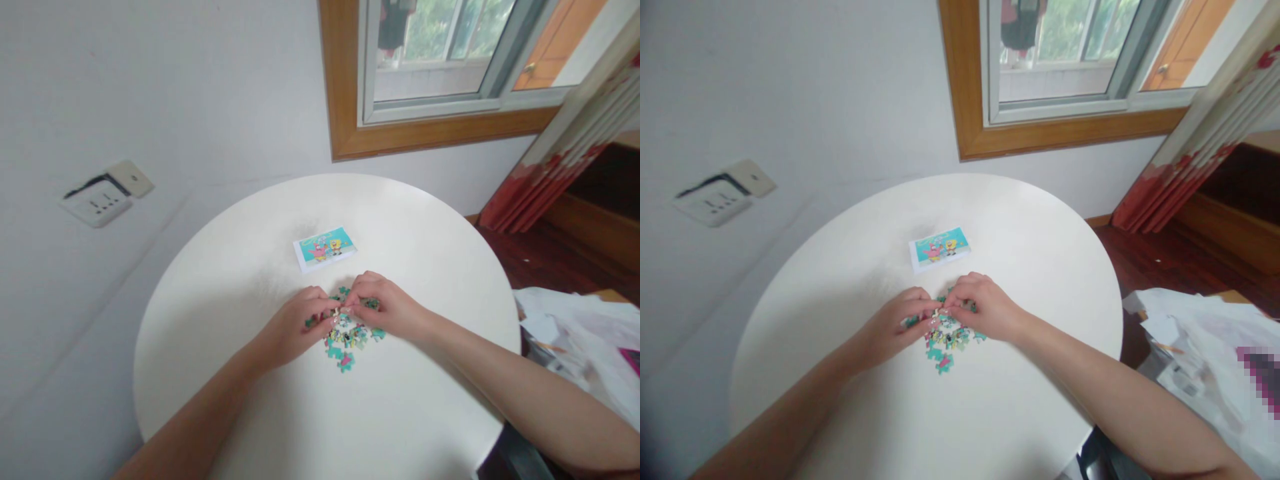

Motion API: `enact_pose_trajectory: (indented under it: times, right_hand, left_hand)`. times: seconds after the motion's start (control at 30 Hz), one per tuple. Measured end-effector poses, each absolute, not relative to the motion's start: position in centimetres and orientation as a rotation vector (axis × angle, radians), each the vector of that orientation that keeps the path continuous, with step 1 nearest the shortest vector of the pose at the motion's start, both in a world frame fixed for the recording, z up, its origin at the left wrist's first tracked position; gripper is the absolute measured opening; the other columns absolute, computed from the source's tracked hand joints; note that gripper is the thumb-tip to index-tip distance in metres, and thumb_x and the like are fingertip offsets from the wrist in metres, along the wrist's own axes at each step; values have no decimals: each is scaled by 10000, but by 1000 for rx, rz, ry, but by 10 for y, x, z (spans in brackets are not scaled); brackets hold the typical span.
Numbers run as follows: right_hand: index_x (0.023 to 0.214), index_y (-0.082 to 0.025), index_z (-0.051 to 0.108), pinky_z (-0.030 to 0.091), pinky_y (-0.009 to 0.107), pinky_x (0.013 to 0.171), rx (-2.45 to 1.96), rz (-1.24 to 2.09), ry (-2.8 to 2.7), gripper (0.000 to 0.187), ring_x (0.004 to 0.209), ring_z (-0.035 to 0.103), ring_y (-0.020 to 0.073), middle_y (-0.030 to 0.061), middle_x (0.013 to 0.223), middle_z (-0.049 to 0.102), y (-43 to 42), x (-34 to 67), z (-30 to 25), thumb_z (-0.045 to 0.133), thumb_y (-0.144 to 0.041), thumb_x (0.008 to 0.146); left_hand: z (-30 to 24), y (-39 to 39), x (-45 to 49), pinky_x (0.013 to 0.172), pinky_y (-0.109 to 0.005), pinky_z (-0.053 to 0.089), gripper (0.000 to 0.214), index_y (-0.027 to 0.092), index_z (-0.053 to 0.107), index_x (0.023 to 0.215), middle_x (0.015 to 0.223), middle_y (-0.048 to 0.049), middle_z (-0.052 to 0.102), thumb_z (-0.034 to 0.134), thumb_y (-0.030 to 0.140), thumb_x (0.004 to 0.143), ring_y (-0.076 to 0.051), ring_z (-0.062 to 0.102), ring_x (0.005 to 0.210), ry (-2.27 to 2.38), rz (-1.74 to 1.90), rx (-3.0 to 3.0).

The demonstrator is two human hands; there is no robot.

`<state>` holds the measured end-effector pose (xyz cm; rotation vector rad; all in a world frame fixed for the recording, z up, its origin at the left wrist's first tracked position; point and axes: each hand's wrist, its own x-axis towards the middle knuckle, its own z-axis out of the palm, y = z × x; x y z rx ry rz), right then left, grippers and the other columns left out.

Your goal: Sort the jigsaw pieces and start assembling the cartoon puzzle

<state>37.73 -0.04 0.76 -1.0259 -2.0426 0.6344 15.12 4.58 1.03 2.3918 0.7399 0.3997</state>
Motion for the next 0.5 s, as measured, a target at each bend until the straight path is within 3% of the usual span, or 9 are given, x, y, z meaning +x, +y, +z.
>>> enact_pose_trajectory:
  times: [0.23,0.5]
  right_hand:
    - [892,-201,739,470,328,777,-930,549,-1987,120,828,605,171,47,830,659,-2,376,4,625,-215,926]
    - [951,-228,737,413,373,815,-797,127,-2073,159,850,626,177,50,877,716,0,375,-10,605,-316,964]
  left_hand:
    - [22,42,153,678,-247,428,262,197,733,921,792,-24,599,491,299,933,-149,568,738,773,428,2208]
    - [21,41,154,641,-252,402,285,187,729,740,704,-20,636,532,318,900,-147,581,692,978,481,2272]
